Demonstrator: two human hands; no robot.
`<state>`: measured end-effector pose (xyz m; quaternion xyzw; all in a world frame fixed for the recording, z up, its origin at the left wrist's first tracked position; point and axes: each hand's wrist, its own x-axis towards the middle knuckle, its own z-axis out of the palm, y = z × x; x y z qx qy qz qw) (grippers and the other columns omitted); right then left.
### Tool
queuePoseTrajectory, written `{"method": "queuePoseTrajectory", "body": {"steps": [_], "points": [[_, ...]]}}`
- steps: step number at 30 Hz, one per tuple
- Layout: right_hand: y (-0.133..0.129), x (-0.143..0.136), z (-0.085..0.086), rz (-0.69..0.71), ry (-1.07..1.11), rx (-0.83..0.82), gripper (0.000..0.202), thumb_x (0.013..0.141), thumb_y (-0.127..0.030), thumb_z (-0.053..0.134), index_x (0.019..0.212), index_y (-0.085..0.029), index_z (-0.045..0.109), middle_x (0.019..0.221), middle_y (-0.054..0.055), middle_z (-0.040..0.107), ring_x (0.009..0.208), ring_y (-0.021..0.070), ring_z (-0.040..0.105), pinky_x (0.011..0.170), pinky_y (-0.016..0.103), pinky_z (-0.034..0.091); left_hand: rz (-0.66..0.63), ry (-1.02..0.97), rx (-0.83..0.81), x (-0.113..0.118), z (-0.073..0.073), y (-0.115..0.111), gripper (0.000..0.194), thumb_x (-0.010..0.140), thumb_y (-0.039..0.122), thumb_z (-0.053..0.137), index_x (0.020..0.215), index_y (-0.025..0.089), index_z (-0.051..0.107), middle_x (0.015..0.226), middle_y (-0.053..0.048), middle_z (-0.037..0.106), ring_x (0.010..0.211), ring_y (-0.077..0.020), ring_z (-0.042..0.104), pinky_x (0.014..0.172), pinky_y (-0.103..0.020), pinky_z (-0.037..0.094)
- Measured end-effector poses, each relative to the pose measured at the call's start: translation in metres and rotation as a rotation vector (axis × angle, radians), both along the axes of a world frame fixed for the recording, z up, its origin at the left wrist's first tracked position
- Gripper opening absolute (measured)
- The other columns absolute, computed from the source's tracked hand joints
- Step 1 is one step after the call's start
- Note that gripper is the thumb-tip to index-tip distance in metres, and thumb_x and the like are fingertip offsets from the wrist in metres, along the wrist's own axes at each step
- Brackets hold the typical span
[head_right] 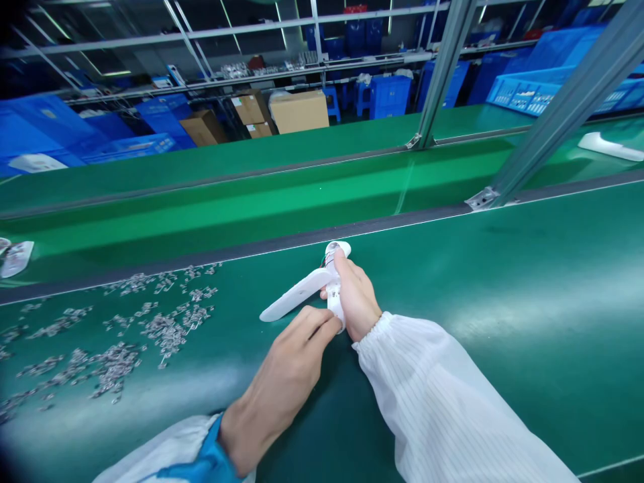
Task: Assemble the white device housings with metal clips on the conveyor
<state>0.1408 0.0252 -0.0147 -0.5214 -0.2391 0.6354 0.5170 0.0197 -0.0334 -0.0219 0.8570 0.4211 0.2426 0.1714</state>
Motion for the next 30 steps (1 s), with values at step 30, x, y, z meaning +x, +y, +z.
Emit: {"method": "queuePoseTrajectory", "body": {"steps": [30], "points": [[-0.004, -0.005, -0.005, 0.137, -0.110, 0.042, 0.052, 0.086, -0.063, 0.053, 0.059, -0.018, 0.054, 0.047, 0.001, 0.054, 0.036, 0.0110, 0.049, 0.038, 0.024, 0.039, 0.403, -0.278, 0.009, -0.008, 0.005, 0.011, 0.030, 0.096, 0.024, 0.049, 0.124, 0.024, 0.061, 0.118, -0.006, 0.068, 0.108, -0.0198, 0.065, 0.090, -0.031, 0.052]]}}
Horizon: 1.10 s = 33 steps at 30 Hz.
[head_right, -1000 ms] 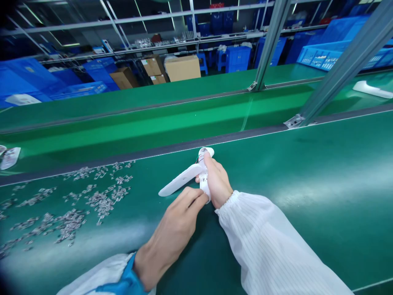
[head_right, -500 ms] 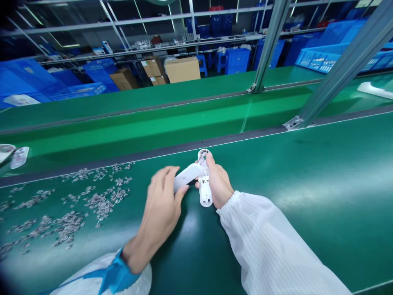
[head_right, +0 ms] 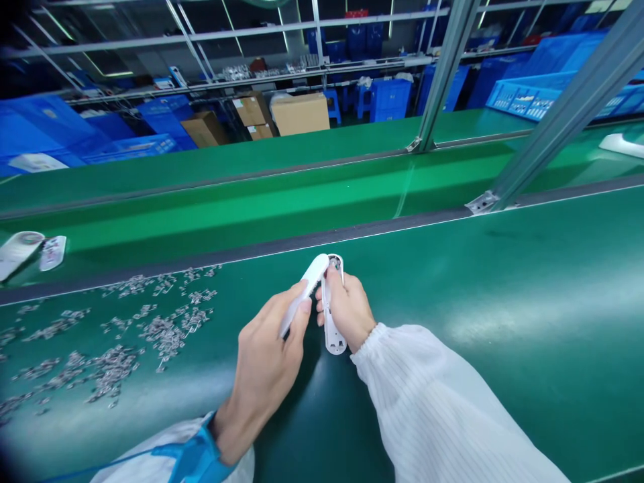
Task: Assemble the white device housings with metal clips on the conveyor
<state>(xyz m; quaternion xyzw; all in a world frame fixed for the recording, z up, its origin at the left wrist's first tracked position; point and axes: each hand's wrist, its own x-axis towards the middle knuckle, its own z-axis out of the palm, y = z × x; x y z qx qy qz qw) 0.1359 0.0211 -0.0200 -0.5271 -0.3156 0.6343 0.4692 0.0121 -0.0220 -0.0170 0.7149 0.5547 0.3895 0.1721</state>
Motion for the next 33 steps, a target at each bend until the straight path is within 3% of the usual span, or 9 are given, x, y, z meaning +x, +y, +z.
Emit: {"method": "queuePoseTrajectory", "body": {"steps": [5, 8, 11, 13, 17, 25, 29, 33], "points": [[-0.003, 0.002, 0.006, 0.061, 0.159, 0.073, 0.040, 0.088, -0.057, 0.055, 0.084, -0.019, 0.067, 0.076, 0.003, 0.068, 0.071, 0.0156, 0.063, 0.067, 0.026, 0.052, 0.002, -0.022, -0.034, -0.007, 0.001, 0.005, 0.034, 0.095, 0.024, 0.052, 0.127, 0.024, 0.062, 0.123, -0.007, 0.067, 0.113, -0.0215, 0.064, 0.098, -0.034, 0.051], [0.000, 0.007, 0.006, 0.231, 0.253, 0.209, 0.027, 0.087, -0.043, 0.063, 0.101, -0.020, 0.068, 0.096, 0.004, 0.070, 0.092, 0.0177, 0.064, 0.083, 0.030, 0.051, -0.088, -0.146, -0.224, -0.016, 0.008, 0.008, 0.043, 0.095, 0.026, 0.050, 0.138, 0.028, 0.053, 0.138, -0.002, 0.059, 0.129, -0.0214, 0.054, 0.110, -0.036, 0.044], [0.002, 0.010, 0.002, 0.279, 0.213, 0.297, 0.032, 0.086, -0.040, 0.066, 0.110, -0.019, 0.066, 0.106, 0.007, 0.069, 0.099, 0.0190, 0.064, 0.090, 0.033, 0.050, -0.244, -0.396, -0.439, -0.022, 0.013, 0.009, 0.048, 0.097, 0.027, 0.046, 0.145, 0.032, 0.044, 0.148, 0.003, 0.049, 0.137, -0.0203, 0.045, 0.114, -0.035, 0.040], [0.003, 0.011, 0.000, 0.271, 0.185, 0.318, 0.035, 0.087, -0.042, 0.065, 0.113, -0.019, 0.066, 0.108, 0.007, 0.069, 0.101, 0.0203, 0.064, 0.091, 0.034, 0.050, -0.303, -0.544, -0.511, -0.023, 0.014, 0.010, 0.049, 0.097, 0.026, 0.047, 0.145, 0.031, 0.043, 0.150, 0.003, 0.046, 0.138, -0.0201, 0.043, 0.116, -0.035, 0.037], [0.003, 0.012, -0.002, 0.283, 0.171, 0.350, 0.038, 0.087, -0.042, 0.064, 0.118, -0.020, 0.064, 0.113, 0.008, 0.068, 0.108, 0.0224, 0.062, 0.091, 0.035, 0.051, -0.289, -0.697, -0.517, -0.021, 0.012, 0.011, 0.052, 0.094, 0.023, 0.052, 0.146, 0.026, 0.043, 0.150, 0.001, 0.047, 0.138, -0.0195, 0.044, 0.117, -0.035, 0.035], [0.003, 0.014, 0.002, 0.278, 0.203, 0.362, 0.037, 0.090, -0.040, 0.062, 0.122, -0.021, 0.063, 0.118, 0.008, 0.066, 0.107, 0.0200, 0.063, 0.098, 0.035, 0.047, -0.270, -0.748, -0.506, -0.018, 0.010, 0.008, 0.053, 0.091, 0.025, 0.058, 0.143, 0.027, 0.047, 0.147, 0.000, 0.050, 0.136, -0.0217, 0.046, 0.114, -0.037, 0.041], [-0.005, 0.005, 0.005, 0.127, -0.027, 0.439, 0.036, 0.090, -0.040, 0.062, 0.119, -0.021, 0.065, 0.115, 0.008, 0.066, 0.100, 0.0198, 0.064, 0.088, 0.031, 0.051, -0.270, -0.786, -0.549, -0.017, 0.008, 0.011, 0.057, 0.091, 0.030, 0.061, 0.146, 0.027, 0.044, 0.147, -0.003, 0.050, 0.136, -0.0245, 0.046, 0.113, -0.039, 0.041], [-0.008, -0.001, 0.006, -0.035, -0.328, 0.429, 0.040, 0.086, -0.046, 0.064, 0.119, -0.022, 0.066, 0.108, 0.009, 0.065, 0.091, 0.0213, 0.062, 0.068, 0.030, 0.052, -0.385, -0.929, -0.775, -0.020, 0.009, 0.018, 0.063, 0.094, 0.036, 0.056, 0.151, 0.023, 0.033, 0.129, -0.012, 0.065, 0.114, -0.0268, 0.064, 0.097, -0.042, 0.052]]}}
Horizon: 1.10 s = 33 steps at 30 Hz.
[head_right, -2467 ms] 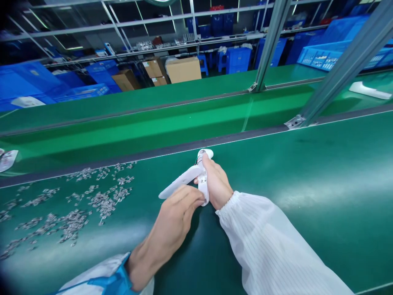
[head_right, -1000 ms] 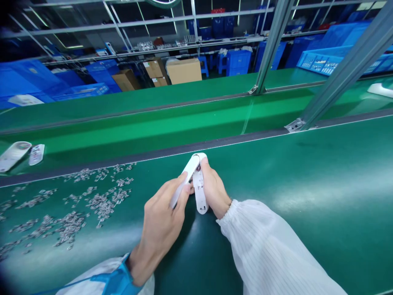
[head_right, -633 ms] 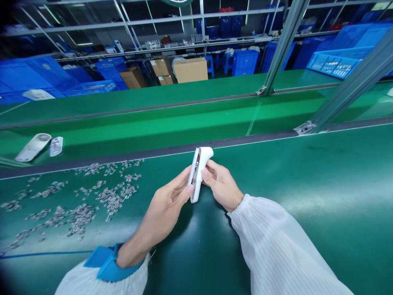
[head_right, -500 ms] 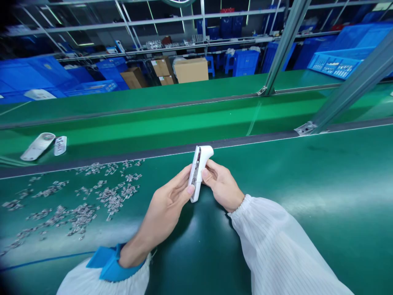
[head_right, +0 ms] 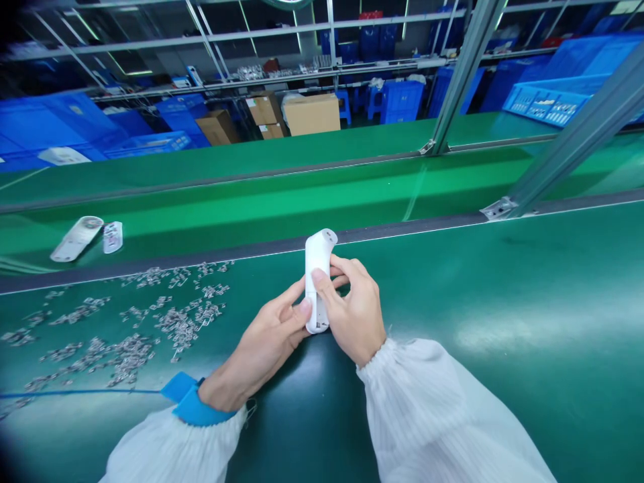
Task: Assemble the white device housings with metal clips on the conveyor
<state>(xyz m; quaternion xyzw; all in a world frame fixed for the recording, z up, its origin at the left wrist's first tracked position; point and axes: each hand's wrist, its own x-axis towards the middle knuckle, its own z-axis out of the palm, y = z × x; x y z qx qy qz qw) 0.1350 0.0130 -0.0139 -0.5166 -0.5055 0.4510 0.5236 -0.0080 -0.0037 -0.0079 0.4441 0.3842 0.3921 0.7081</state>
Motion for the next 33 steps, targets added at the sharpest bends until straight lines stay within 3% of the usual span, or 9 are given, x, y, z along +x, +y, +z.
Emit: {"method": "queuePoseTrajectory", "body": {"steps": [4, 7, 10, 15, 21, 25, 28, 31, 33], "points": [[0.007, 0.005, -0.004, 0.144, 0.217, -0.093, 0.044, 0.089, -0.050, 0.060, 0.119, -0.020, 0.066, 0.111, 0.010, 0.067, 0.100, 0.0230, 0.062, 0.083, 0.035, 0.052, 0.087, 0.213, 0.047, -0.001, 0.001, 0.002, 0.068, 0.087, 0.033, 0.066, 0.147, 0.021, 0.036, 0.115, -0.011, 0.068, 0.099, -0.0241, 0.067, 0.089, -0.040, 0.051], [0.010, 0.007, -0.005, 0.249, 0.556, -0.192, 0.044, 0.095, -0.053, 0.048, 0.113, -0.019, 0.069, 0.115, 0.009, 0.068, 0.109, 0.0231, 0.060, 0.096, 0.038, 0.048, 0.244, 0.733, 0.416, 0.002, -0.003, -0.001, 0.047, 0.084, 0.027, 0.069, 0.128, 0.022, 0.055, 0.111, -0.007, 0.066, 0.098, -0.0232, 0.061, 0.088, -0.039, 0.046], [0.008, 0.003, -0.004, 0.282, 0.770, -0.255, 0.043, 0.097, -0.052, 0.044, 0.104, -0.019, 0.071, 0.117, 0.008, 0.067, 0.112, 0.0229, 0.059, 0.100, 0.037, 0.046, 0.294, 1.000, 0.793, 0.006, -0.007, -0.006, 0.022, 0.093, 0.027, 0.055, 0.112, 0.017, 0.062, 0.098, -0.008, 0.065, 0.089, -0.0219, 0.056, 0.082, -0.037, 0.044], [0.004, -0.004, -0.002, 0.235, 1.009, -0.331, 0.043, 0.098, -0.052, 0.041, 0.103, -0.021, 0.069, 0.097, 0.003, 0.064, 0.092, 0.0160, 0.061, 0.096, 0.031, 0.047, 0.350, 1.068, 1.015, 0.010, -0.009, -0.010, 0.017, 0.095, 0.024, 0.052, 0.080, 0.017, 0.057, 0.071, -0.003, 0.057, 0.067, -0.0172, 0.048, 0.066, -0.031, 0.038], [0.007, 0.001, -0.003, 0.359, 1.050, -0.339, 0.043, 0.097, -0.054, 0.041, 0.108, -0.022, 0.068, 0.099, 0.002, 0.061, 0.095, 0.0159, 0.059, 0.093, 0.028, 0.047, 0.331, 1.097, 1.037, 0.008, -0.015, -0.009, 0.012, 0.095, 0.022, 0.051, 0.085, 0.016, 0.057, 0.077, -0.005, 0.058, 0.072, -0.0189, 0.046, 0.068, -0.032, 0.038], [0.008, 0.002, -0.004, 0.355, 1.018, -0.322, 0.044, 0.097, -0.055, 0.040, 0.110, -0.025, 0.068, 0.105, 0.002, 0.062, 0.103, 0.0171, 0.058, 0.100, 0.030, 0.044, 0.349, 1.116, 0.937, 0.005, -0.014, -0.009, 0.018, 0.095, 0.030, 0.051, 0.097, 0.016, 0.062, 0.084, -0.008, 0.063, 0.079, -0.0222, 0.050, 0.074, -0.035, 0.040], [0.004, 0.000, -0.006, 0.374, 0.930, -0.332, 0.047, 0.097, -0.056, 0.037, 0.112, -0.025, 0.068, 0.116, 0.004, 0.063, 0.099, 0.0181, 0.059, 0.096, 0.034, 0.046, 0.273, 0.856, 0.498, 0.001, -0.004, -0.010, 0.037, 0.097, 0.046, 0.042, 0.087, 0.018, 0.064, 0.065, -0.003, 0.062, 0.061, -0.0182, 0.053, 0.064, -0.031, 0.041], [-0.001, -0.004, -0.006, 0.439, 0.822, -0.346, 0.045, 0.096, -0.056, 0.042, 0.119, -0.025, 0.064, 0.122, 0.007, 0.064, 0.079, 0.0178, 0.059, 0.085, 0.040, 0.050, 0.086, 0.486, -0.008, -0.002, 0.010, -0.008, 0.062, 0.098, 0.055, 0.023, 0.063, 0.018, 0.057, 0.040, 0.002, 0.043, 0.039, -0.0116, 0.037, 0.047, -0.026, 0.032], [-0.004, -0.007, -0.005, 0.445, 0.780, -0.348, 0.042, 0.093, -0.054, 0.050, 0.121, -0.025, 0.062, 0.120, 0.008, 0.065, 0.077, 0.0187, 0.059, 0.081, 0.041, 0.050, 0.021, 0.329, -0.113, -0.002, 0.017, -0.007, 0.060, 0.097, 0.057, 0.029, 0.060, 0.017, 0.054, 0.041, 0.002, 0.042, 0.040, -0.0094, 0.036, 0.047, -0.024, 0.029]]}}
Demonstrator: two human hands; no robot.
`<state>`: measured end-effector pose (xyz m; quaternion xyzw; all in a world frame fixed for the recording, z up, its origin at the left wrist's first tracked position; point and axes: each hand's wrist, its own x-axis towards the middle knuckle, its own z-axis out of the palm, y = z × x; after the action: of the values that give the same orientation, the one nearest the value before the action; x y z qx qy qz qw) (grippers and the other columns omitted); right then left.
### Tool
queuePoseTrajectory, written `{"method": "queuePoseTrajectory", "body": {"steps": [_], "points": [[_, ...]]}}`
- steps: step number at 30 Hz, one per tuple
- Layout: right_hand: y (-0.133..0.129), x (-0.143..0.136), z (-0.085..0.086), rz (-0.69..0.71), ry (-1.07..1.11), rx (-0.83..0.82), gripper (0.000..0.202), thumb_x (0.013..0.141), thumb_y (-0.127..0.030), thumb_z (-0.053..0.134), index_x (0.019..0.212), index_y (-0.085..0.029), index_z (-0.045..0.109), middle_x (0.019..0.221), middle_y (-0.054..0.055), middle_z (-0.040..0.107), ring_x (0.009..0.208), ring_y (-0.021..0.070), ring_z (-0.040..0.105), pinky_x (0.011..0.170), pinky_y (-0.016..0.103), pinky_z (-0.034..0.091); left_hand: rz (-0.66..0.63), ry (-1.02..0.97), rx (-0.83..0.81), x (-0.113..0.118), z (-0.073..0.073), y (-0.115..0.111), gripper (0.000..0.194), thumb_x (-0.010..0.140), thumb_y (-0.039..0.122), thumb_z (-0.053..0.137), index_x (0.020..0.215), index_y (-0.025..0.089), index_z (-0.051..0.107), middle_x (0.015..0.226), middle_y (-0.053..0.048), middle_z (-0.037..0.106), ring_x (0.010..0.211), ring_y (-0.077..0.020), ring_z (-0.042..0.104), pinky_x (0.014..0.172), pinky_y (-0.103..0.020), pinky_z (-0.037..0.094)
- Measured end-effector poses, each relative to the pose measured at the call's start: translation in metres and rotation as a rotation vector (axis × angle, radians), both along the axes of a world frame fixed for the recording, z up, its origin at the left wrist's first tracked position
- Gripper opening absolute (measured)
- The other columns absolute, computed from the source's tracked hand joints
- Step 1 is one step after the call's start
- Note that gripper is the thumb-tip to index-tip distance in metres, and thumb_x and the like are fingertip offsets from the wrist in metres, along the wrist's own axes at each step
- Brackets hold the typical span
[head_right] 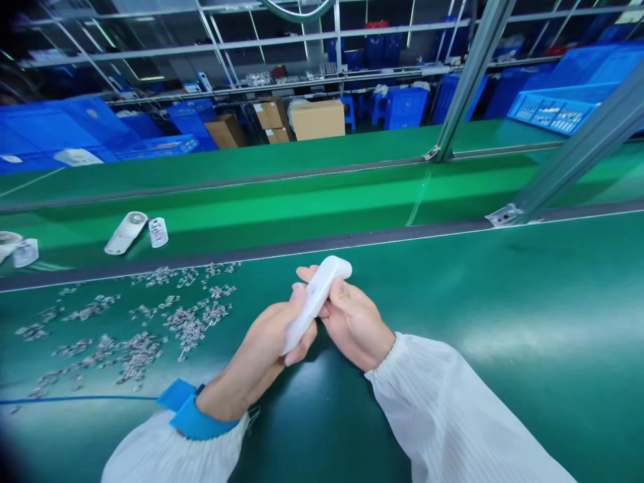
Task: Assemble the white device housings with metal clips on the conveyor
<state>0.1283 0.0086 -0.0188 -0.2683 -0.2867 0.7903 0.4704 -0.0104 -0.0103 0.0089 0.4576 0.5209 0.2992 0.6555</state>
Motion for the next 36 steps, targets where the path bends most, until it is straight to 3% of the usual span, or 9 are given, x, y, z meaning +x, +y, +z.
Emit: {"method": "queuePoseTrajectory", "body": {"steps": [6, 10, 15, 19, 21, 26, 29, 32, 36], "points": [[-0.003, -0.005, -0.001, -0.140, -0.125, 0.047, 0.040, 0.092, -0.056, 0.052, 0.104, -0.020, 0.065, 0.097, 0.006, 0.066, 0.090, 0.0189, 0.061, 0.086, 0.035, 0.047, 0.093, -0.092, -0.030, 0.007, 0.000, 0.003, 0.048, 0.088, 0.055, 0.055, 0.063, 0.015, 0.051, 0.053, 0.003, 0.048, 0.038, -0.0045, 0.036, 0.041, -0.021, 0.022], [-0.001, -0.002, -0.004, -0.088, -0.252, 0.145, 0.040, 0.095, -0.052, 0.048, 0.108, -0.019, 0.065, 0.074, 0.001, 0.061, 0.086, 0.0178, 0.062, 0.087, 0.034, 0.046, 0.043, -0.203, -0.121, 0.001, -0.010, 0.006, 0.048, 0.089, 0.061, 0.048, 0.078, 0.016, 0.057, 0.054, 0.004, 0.048, 0.036, -0.0052, 0.036, 0.038, -0.020, 0.023], [-0.001, 0.004, 0.001, -0.072, -0.444, 0.285, 0.036, 0.089, -0.049, 0.060, 0.104, -0.017, 0.067, 0.063, -0.002, 0.059, 0.062, 0.0147, 0.059, 0.068, 0.032, 0.048, -0.024, -0.286, -0.196, -0.009, -0.013, 0.009, 0.059, 0.089, 0.069, 0.039, 0.077, 0.015, 0.059, 0.054, 0.001, 0.050, 0.038, -0.0080, 0.044, 0.041, -0.023, 0.033], [0.007, 0.015, 0.007, -0.233, -0.516, 0.129, 0.038, 0.079, -0.051, 0.071, 0.093, -0.016, 0.068, 0.069, 0.002, 0.067, 0.061, 0.0158, 0.061, 0.063, 0.031, 0.048, -0.049, -0.447, -0.124, -0.002, -0.008, 0.005, 0.034, 0.085, 0.045, 0.066, 0.097, 0.013, 0.065, 0.086, -0.007, 0.064, 0.067, -0.0117, 0.059, 0.066, -0.026, 0.049], [0.012, 0.021, 0.011, -0.332, -0.583, 0.038, 0.038, 0.071, -0.050, 0.079, 0.083, -0.016, 0.066, 0.070, 0.004, 0.070, 0.060, 0.0160, 0.062, 0.059, 0.031, 0.048, -0.124, -0.443, -0.076, 0.005, -0.008, 0.002, 0.036, 0.078, 0.033, 0.075, 0.106, 0.014, 0.065, 0.098, -0.010, 0.067, 0.087, -0.0170, 0.063, 0.081, -0.030, 0.050], [0.015, 0.022, 0.010, -0.395, -0.702, 0.034, 0.044, 0.068, -0.051, 0.079, 0.090, -0.016, 0.065, 0.075, 0.006, 0.071, 0.063, 0.0178, 0.064, 0.054, 0.030, 0.049, -0.195, -0.317, 0.048, 0.019, -0.020, -0.005, 0.040, 0.078, 0.028, 0.074, 0.114, 0.015, 0.061, 0.101, -0.011, 0.069, 0.096, -0.0218, 0.067, 0.084, -0.033, 0.051], [0.008, 0.016, 0.001, -0.374, -0.830, 0.208, 0.042, 0.070, -0.050, 0.078, 0.097, -0.020, 0.066, 0.092, 0.007, 0.070, 0.079, 0.0212, 0.066, 0.063, 0.033, 0.053, -0.110, 0.086, 0.242, 0.019, -0.030, -0.006, 0.021, 0.087, 0.033, 0.062, 0.100, 0.016, 0.064, 0.076, -0.005, 0.069, 0.064, -0.0164, 0.065, 0.063, -0.028, 0.049], [0.009, 0.017, -0.006, -0.242, -1.004, 0.332, 0.026, 0.076, -0.044, 0.072, 0.087, -0.022, 0.065, 0.082, 0.004, 0.066, 0.072, 0.0200, 0.064, 0.063, 0.034, 0.052, -0.016, 0.531, 0.536, 0.017, -0.037, -0.007, 0.023, 0.092, 0.036, 0.055, 0.081, 0.018, 0.066, 0.067, -0.003, 0.067, 0.055, -0.0140, 0.057, 0.058, -0.027, 0.042], [0.051, 0.030, 0.004, -0.196, -1.204, 0.389, 0.019, 0.088, -0.029, 0.051, 0.097, -0.018, 0.064, 0.073, 0.003, 0.069, 0.058, 0.0168, 0.063, 0.061, 0.032, 0.051, 0.076, 0.608, 0.690, 0.012, -0.042, -0.005, 0.017, 0.095, 0.031, 0.050, 0.095, 0.023, 0.066, 0.086, -0.001, 0.072, 0.070, -0.0145, 0.063, 0.066, -0.026, 0.043]]}}
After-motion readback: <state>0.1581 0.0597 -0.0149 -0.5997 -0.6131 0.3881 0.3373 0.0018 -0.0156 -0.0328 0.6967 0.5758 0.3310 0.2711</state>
